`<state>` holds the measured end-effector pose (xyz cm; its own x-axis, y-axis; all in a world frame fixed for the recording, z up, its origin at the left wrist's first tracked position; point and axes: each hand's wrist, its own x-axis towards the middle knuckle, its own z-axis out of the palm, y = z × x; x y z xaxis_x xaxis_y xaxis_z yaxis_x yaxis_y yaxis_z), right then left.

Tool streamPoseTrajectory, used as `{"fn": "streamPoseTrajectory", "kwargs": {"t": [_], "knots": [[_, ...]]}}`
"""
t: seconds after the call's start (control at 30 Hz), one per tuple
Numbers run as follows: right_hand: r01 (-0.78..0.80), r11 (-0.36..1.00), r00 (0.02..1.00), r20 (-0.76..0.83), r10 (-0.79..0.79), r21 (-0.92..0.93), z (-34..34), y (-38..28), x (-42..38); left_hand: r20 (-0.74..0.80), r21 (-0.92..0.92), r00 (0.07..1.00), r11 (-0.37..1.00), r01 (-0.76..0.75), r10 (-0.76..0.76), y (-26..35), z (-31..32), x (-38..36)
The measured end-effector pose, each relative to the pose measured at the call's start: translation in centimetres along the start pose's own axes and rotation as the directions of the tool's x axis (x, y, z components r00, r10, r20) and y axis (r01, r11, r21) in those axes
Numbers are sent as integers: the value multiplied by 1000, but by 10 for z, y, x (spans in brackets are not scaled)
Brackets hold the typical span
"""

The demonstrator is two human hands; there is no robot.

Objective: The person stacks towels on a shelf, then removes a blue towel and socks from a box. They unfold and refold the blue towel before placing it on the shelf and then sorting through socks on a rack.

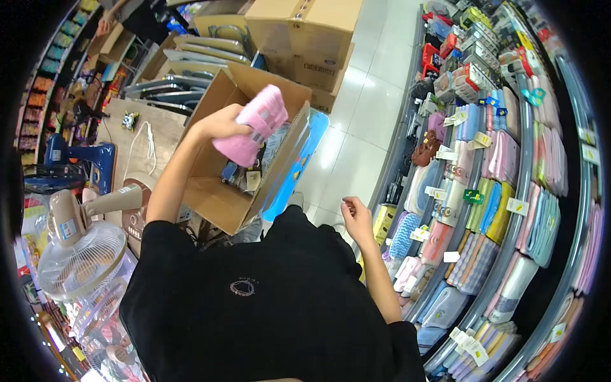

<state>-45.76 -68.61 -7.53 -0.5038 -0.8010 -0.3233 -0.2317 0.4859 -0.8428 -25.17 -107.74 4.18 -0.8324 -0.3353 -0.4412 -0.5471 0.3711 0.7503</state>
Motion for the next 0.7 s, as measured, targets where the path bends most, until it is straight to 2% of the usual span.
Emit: {"fn": "streamPoseTrajectory", "kwargs": {"t": [0.03,0.07,0.1,0.13,0.23,0.27,0.3,0.33,0.37,0.4,0.43,0.47,0.5,0.53,0.57,0.6,0.63,0.7], "knots": [[58,998,998,-23,-57,35,-6,-3,4,64,-190,998,982,10,2,24,-7,-17],[95,985,995,-16,-94,143,-10,-2,9,-20,-400,998,915,-57,53,44,-4,-35],[100,983,995,-40,-95,154,-17,-15,9,-101,-587,991,799,-130,87,59,5,-51],[55,942,996,43,-73,332,-27,-41,6,-184,-754,979,627,-197,87,67,18,-63],[-88,664,963,234,-135,742,-49,-86,-3,-227,-937,944,211,-279,240,88,63,-73],[-72,650,971,203,-129,757,-51,-98,-10,-218,-951,950,171,-259,225,88,83,-69],[-138,396,949,236,-211,908,-51,-110,-18,-207,-963,956,126,-236,207,90,105,-66],[-213,114,922,238,-305,970,-54,-115,-26,-189,-967,973,148,-208,136,97,127,-65],[-192,100,931,213,-297,976,-57,-113,-36,-174,-969,983,168,-182,63,105,149,-64],[-220,11,937,214,-277,975,-59,-111,-47,-180,-963,983,193,-185,46,114,170,-60],[-244,-79,941,216,-260,967,-62,-107,-55,-111,-964,994,243,-106,-6,109,189,-54],[-216,-3,937,206,-282,976,-61,-93,-58,-95,-950,994,303,-75,-54,112,206,-51],[-181,-7,946,172,-274,984,-58,-81,-64,-81,-932,993,361,-43,-90,117,222,-47],[-65,266,979,113,-169,962,-56,-72,-69,-86,-924,994,377,-55,-68,121,235,-44],[23,527,997,16,-69,850,-57,-64,-72,-91,-917,995,392,-69,-39,126,246,-41],[21,524,999,8,-54,851,-59,-56,-77,-91,-881,996,467,-69,-25,140,250,-45],[14,520,999,8,-40,854,-61,-52,-82,-68,-877,998,475,-67,15,145,253,-44],[43,537,999,-33,-29,843,-66,-49,-92,-149,-658,978,724,-208,145,150,253,-40]]}}
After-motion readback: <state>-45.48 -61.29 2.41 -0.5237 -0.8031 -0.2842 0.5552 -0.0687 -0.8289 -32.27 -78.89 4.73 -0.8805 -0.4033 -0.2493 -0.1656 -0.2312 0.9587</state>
